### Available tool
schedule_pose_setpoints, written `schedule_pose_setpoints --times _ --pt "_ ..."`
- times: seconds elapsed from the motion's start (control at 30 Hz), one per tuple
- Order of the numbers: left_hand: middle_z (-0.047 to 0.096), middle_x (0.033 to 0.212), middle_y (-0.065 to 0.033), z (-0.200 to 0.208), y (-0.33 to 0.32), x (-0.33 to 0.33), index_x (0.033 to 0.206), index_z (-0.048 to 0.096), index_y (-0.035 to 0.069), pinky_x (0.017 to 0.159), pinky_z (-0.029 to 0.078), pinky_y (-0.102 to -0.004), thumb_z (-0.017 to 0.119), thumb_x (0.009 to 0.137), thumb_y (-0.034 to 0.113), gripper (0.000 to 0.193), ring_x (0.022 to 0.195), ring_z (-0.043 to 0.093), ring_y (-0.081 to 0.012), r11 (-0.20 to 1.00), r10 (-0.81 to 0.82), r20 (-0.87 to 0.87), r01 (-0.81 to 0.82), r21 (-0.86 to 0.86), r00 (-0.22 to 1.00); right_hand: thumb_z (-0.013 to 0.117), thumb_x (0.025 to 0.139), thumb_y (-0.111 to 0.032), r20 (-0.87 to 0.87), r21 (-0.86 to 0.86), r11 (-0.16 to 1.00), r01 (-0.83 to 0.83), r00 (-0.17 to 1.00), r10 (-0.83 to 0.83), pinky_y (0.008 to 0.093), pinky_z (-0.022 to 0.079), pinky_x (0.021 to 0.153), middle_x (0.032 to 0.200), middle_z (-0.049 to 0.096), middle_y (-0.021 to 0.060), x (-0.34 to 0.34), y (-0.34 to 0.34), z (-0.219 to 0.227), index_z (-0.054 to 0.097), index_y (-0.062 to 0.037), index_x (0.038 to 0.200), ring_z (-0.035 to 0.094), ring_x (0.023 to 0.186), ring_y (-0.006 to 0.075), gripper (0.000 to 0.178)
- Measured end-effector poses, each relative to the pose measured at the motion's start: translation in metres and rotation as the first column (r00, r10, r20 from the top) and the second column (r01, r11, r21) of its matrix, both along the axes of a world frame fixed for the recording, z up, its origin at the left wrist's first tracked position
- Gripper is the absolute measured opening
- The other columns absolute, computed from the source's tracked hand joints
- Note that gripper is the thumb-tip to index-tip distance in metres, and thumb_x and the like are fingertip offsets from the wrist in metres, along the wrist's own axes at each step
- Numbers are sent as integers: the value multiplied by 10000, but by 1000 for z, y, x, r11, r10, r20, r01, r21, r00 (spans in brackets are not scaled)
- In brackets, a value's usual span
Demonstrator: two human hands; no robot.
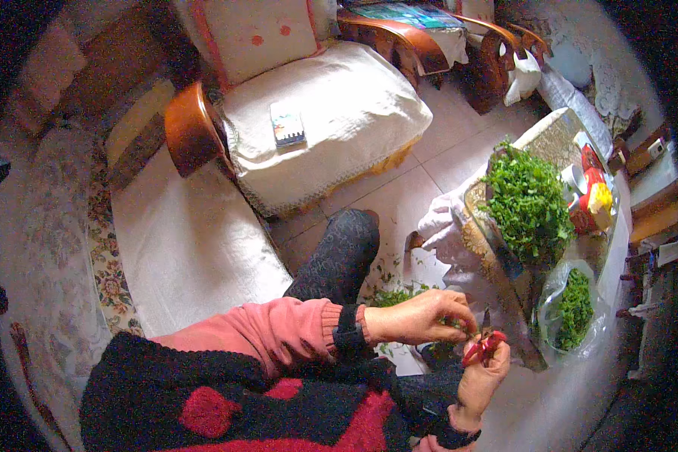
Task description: The person sits on the floor and uses red-handled scissors to trim green leafy herbs. They hold the stems in one hand and cut the leaves into a plastic bag on the table, repeating the process with multiple stems.
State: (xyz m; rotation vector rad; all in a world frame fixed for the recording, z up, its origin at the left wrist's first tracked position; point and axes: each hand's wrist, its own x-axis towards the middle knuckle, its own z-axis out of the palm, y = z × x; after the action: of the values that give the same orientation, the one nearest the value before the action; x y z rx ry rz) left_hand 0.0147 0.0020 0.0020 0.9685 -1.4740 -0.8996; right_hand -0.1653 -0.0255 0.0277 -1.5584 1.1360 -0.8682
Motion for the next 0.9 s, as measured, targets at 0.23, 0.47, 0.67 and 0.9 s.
schedule_pose_setpoints --times 0.23,0.47,0.67,0.9 --pt "522 731 -67 -5 3 -3 811 610 29 641 434 -306 650 742 148 143 714 525 -174 989 5 -178 22 148 984 597 818 -14 19 22 998 -58 998 58 193 426 657 805 520 -4 4 5 6 503 -32 914 500 726 67 136" --pt "552 760 38 -8 -1 7 869 568 41 613 402 -218 600 831 129 101 698 472 -48 949 46 -555 137 284 831 588 840 -57 -112 -39 994 -98 989 94 202 417 669 806 507 -15 2 -4 7 501 -53 900 484 728 67 105" --pt "626 867 -6 -9 -13 35 929 538 67 593 408 -206 544 888 193 133 737 518 -60 953 205 -598 -19 302 775 517 824 35 -32 -107 992 -62 998 59 197 408 657 802 489 -5 -11 -28 8 489 -46 927 474 714 79 134" --pt "640 904 -26 -5 -8 58 990 571 79 653 406 -207 568 881 209 170 769 542 -81 921 284 -679 4 389 677 573 871 -87 -190 -518 835 185 927 -323 235 436 694 903 516 16 -94 -117 39 485 13 1168 494 768 110 326"
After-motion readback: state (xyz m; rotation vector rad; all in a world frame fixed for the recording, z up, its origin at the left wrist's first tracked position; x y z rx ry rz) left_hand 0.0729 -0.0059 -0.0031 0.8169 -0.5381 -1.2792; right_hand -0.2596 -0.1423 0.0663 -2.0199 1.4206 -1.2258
